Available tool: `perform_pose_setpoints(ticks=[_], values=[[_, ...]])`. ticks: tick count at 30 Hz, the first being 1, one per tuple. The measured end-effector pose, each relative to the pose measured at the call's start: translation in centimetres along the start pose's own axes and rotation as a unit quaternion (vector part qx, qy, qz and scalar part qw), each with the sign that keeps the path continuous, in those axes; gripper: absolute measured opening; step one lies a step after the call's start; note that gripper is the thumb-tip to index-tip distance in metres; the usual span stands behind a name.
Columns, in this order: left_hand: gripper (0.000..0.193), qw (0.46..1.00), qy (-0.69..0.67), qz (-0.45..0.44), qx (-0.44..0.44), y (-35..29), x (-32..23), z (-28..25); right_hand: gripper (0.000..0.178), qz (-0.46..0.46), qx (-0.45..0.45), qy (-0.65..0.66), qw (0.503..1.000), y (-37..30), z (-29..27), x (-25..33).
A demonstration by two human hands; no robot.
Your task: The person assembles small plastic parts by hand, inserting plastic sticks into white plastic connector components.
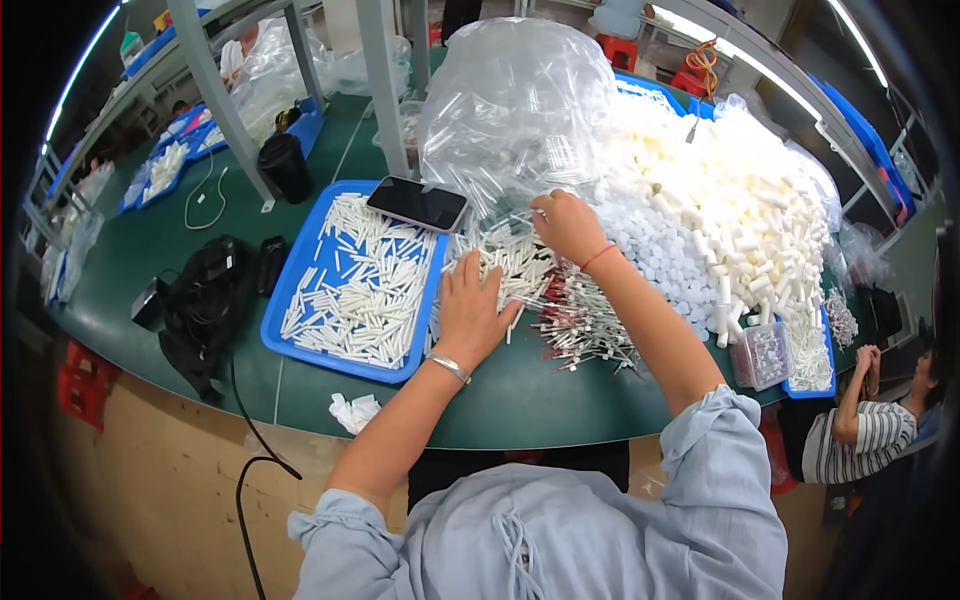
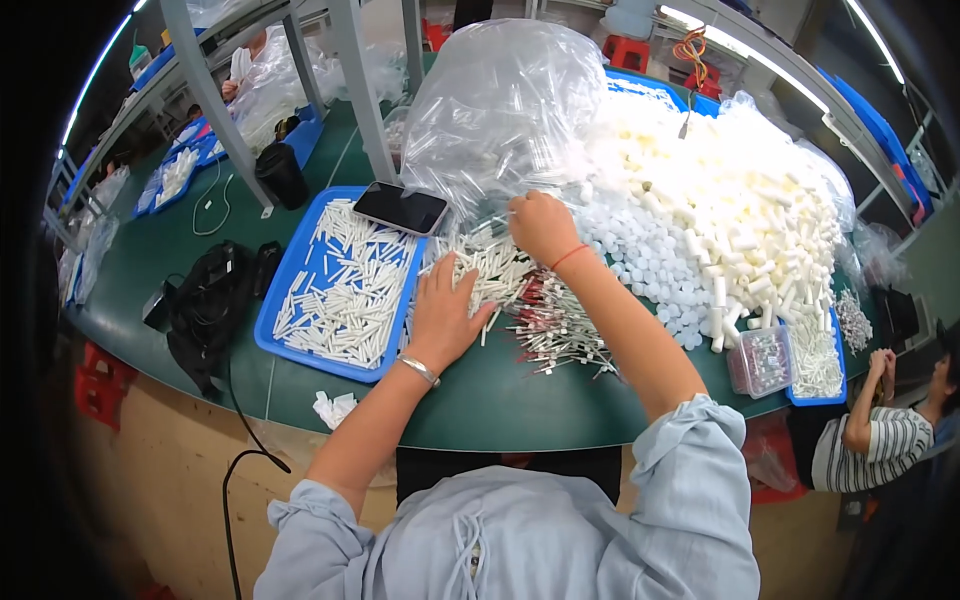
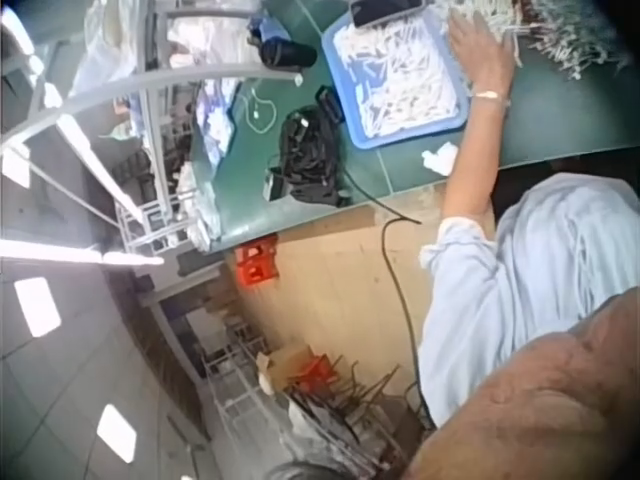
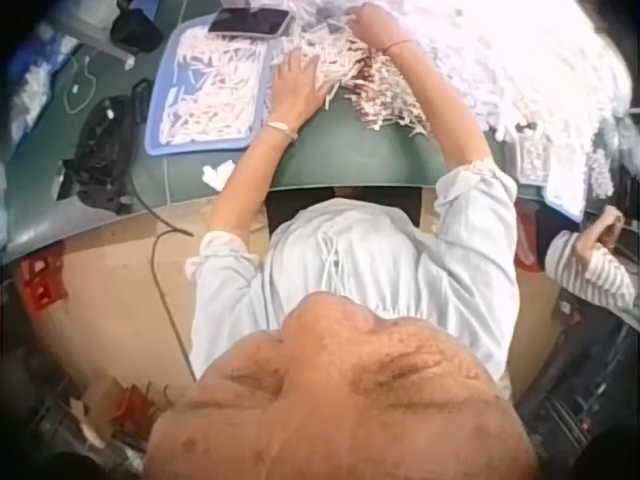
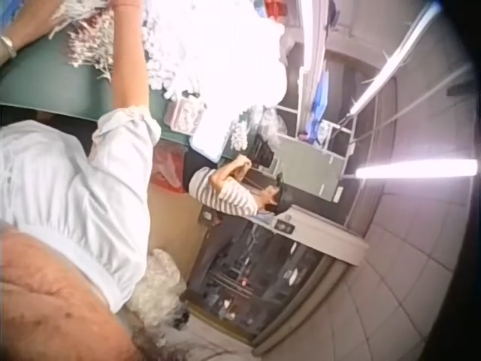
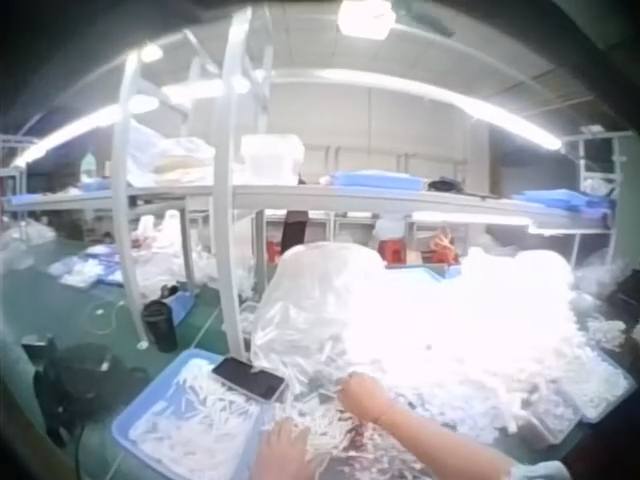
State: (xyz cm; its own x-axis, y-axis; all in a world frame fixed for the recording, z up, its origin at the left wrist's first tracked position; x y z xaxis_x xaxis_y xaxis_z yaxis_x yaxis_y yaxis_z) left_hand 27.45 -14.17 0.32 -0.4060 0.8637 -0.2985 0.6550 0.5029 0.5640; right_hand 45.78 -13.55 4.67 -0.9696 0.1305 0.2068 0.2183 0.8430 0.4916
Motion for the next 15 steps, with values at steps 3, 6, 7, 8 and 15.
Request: perform_pose_setpoints(ticks=[3, 6, 7, 8, 15], values=[[0.053, 1.0, 0.008, -0.003, 0.013, -0.7, -0.5, 0.4, 0.014, -0.034, 0.001, 0.116, 0.993, -1.0, 0.2, 3.3], [0.053, 1.0, 0.004, 0.004, 0.021, -1.2, -1.6, 0.6, 0.016, -0.146, 0.067, 0.104, 0.981, -2.1, 1.8, 5.8], [0.053, 1.0, 0.004, 0.009, 0.022, -1.3, -2.1, 0.7, 0.015, -0.138, 0.08, 0.074, 0.984, -2.2, 2.7, 5.4], [0.053, 1.0, 0.007, 0.02, 0.002, -1.5, -2.4, 0.7, 0.015, -0.138, 0.079, 0.073, 0.985, -2.0, 3.1, 5.1], [0.052, 1.0, 0.004, 0.01, 0.008, -2.5, -2.2, 0.7, 0.02, -0.049, 0.035, 0.047, 0.997, -0.6, 3.1, 5.3]])
Point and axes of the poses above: each hand's wrist, its own y-axis towards the middle knuckle, its own z-axis out of the palm, x = y × z, the point moved 7 cm from there along y, towards the middle knuckle, and after that the axes turned 4 degrees about -x, right-handed, at the moved point
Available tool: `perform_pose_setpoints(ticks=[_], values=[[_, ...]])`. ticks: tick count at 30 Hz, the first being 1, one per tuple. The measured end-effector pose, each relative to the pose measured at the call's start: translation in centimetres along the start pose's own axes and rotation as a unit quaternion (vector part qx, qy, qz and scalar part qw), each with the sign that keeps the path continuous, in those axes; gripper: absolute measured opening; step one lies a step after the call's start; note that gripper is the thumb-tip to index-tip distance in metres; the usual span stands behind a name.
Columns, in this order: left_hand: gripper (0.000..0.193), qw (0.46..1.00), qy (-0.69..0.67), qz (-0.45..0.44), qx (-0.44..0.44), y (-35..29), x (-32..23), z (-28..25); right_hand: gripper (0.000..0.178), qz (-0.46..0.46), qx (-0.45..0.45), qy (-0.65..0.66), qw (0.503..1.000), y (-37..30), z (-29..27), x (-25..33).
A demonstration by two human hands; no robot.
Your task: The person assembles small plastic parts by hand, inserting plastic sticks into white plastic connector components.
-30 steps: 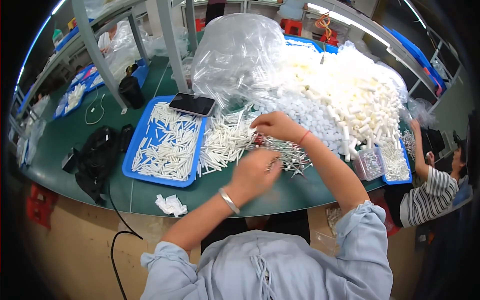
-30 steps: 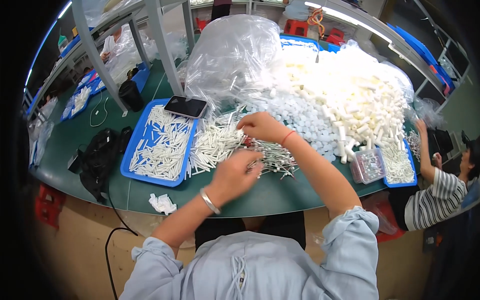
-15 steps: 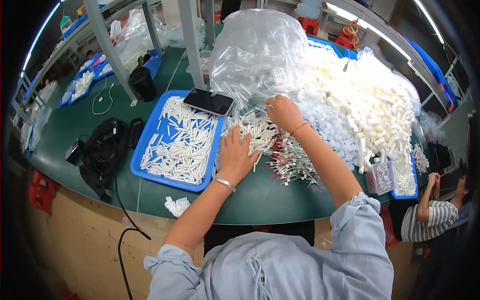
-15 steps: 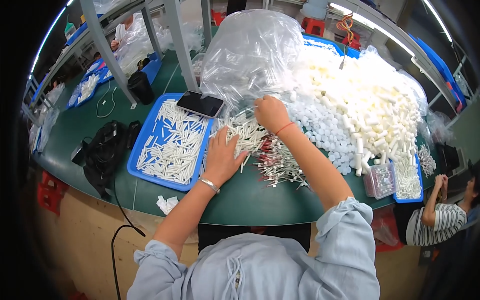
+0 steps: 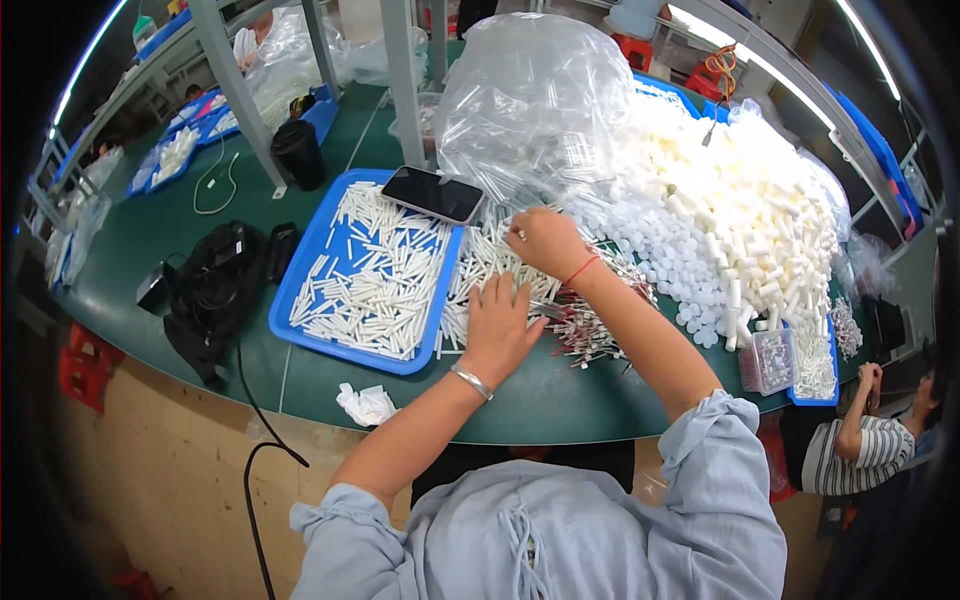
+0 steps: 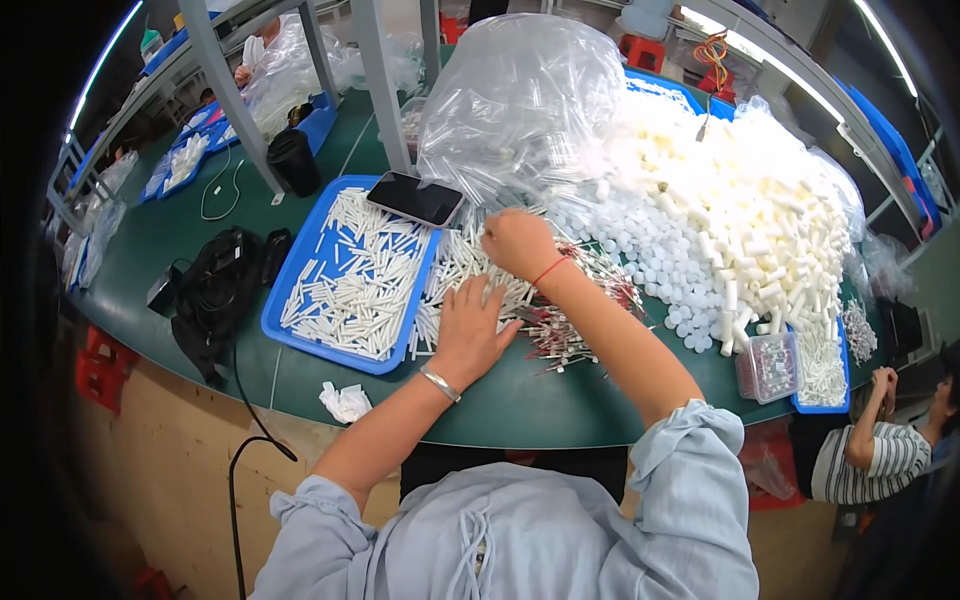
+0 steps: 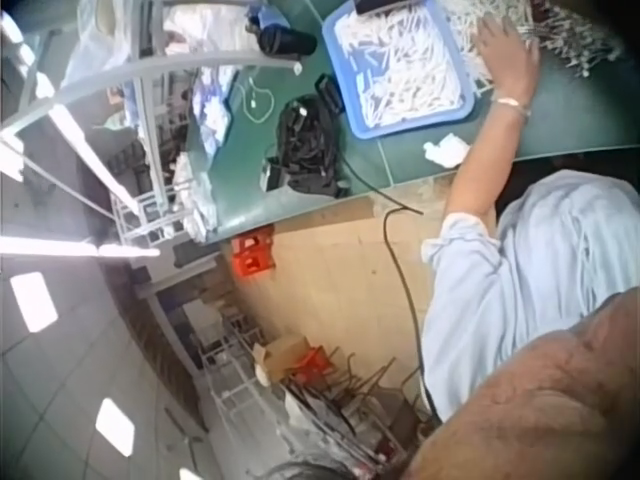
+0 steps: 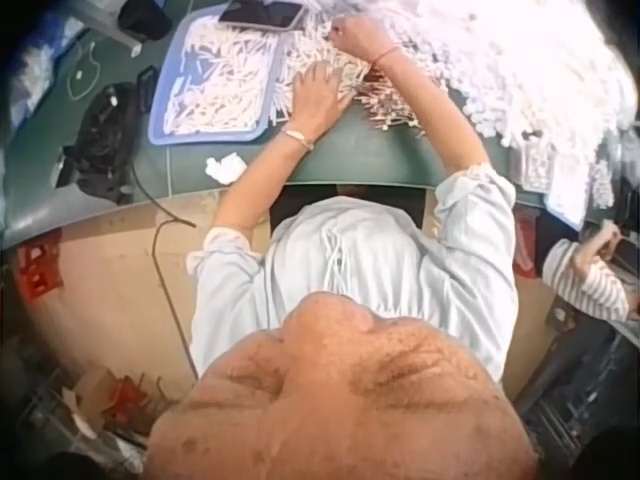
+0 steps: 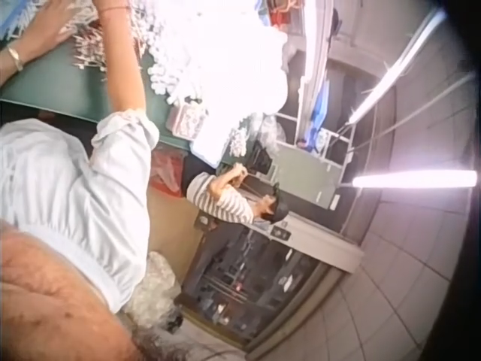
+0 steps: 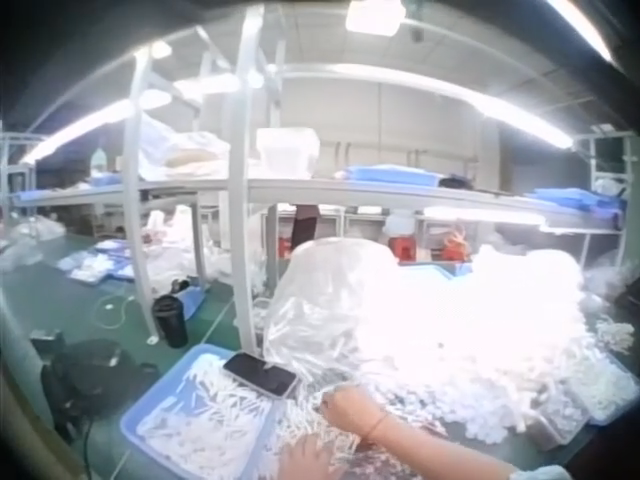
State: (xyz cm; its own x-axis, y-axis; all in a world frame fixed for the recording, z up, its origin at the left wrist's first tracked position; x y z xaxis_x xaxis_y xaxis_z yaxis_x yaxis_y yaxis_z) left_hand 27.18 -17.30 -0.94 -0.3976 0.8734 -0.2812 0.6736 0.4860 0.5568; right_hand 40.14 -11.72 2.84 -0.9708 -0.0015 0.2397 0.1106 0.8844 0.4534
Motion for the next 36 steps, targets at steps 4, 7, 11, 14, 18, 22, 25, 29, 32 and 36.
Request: perform_pose_setpoints(ticks=[4, 7, 11, 14, 18, 22, 25, 29, 32, 36], values=[[0.057, 1.0, -0.018, -0.01, 0.01, 0.1, -0.3, 0.2, 0.022, -0.021, 0.025, 0.056, 0.998, 0.6, 1.8, 3.5], [0.06, 0.999, -0.035, -0.011, 0.015, 0.6, -0.7, -0.1, 0.022, -0.039, 0.005, -0.02, 0.999, 1.3, 3.4, 3.7], [0.06, 1.0, -0.028, -0.011, -0.007, 0.6, -0.3, -0.3, 0.019, 0.006, 0.027, -0.064, 0.998, 1.6, 2.9, 1.8], [0.051, 1.0, -0.027, 0.004, -0.014, 0.5, 0.2, -0.2, 0.02, 0.042, 0.017, -0.009, 0.999, 1.3, 0.1, -0.3], [0.032, 0.999, -0.019, 0.037, -0.006, 0.6, -0.2, -0.1, 0.021, 0.082, -0.018, 0.07, 0.994, 0.1, -5.0, -4.8], [0.026, 0.998, -0.019, 0.058, -0.008, 0.6, -0.4, 0.0, 0.022, 0.181, -0.017, 0.036, 0.983, -2.1, -7.5, -10.1], [0.024, 0.997, -0.025, 0.071, -0.024, 0.8, -0.6, 0.1, 0.022, 0.172, -0.045, 0.026, 0.984, -4.3, -8.0, -12.9], [0.023, 0.997, -0.039, 0.066, -0.022, 0.9, -0.6, 0.2, 0.024, 0.182, -0.11, 0.065, 0.975, -6.8, -9.3, -14.4], [0.023, 0.997, -0.048, 0.062, -0.022, 0.6, -0.1, 0.1, 0.019, 0.226, -0.043, 0.002, 0.973, -8.0, -9.2, -13.9], [0.024, 0.995, -0.053, 0.079, -0.033, 1.1, -0.5, -0.6, 0.02, 0.245, 0.046, -0.008, 0.968, -10.1, -7.7, -14.7]])
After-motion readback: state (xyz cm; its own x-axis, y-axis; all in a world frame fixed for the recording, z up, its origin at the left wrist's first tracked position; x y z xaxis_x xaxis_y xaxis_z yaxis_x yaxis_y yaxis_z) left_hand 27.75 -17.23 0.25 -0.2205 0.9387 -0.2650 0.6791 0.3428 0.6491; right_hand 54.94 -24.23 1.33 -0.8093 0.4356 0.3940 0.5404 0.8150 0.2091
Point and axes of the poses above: each hand's wrist, its own y-axis towards the middle knuckle, its own z-axis out of the palm, x = y × z, the point moved 7 cm from there along y, towards the middle knuckle, and after that the axes turned 4 degrees about -x, right-handed, at the moved point
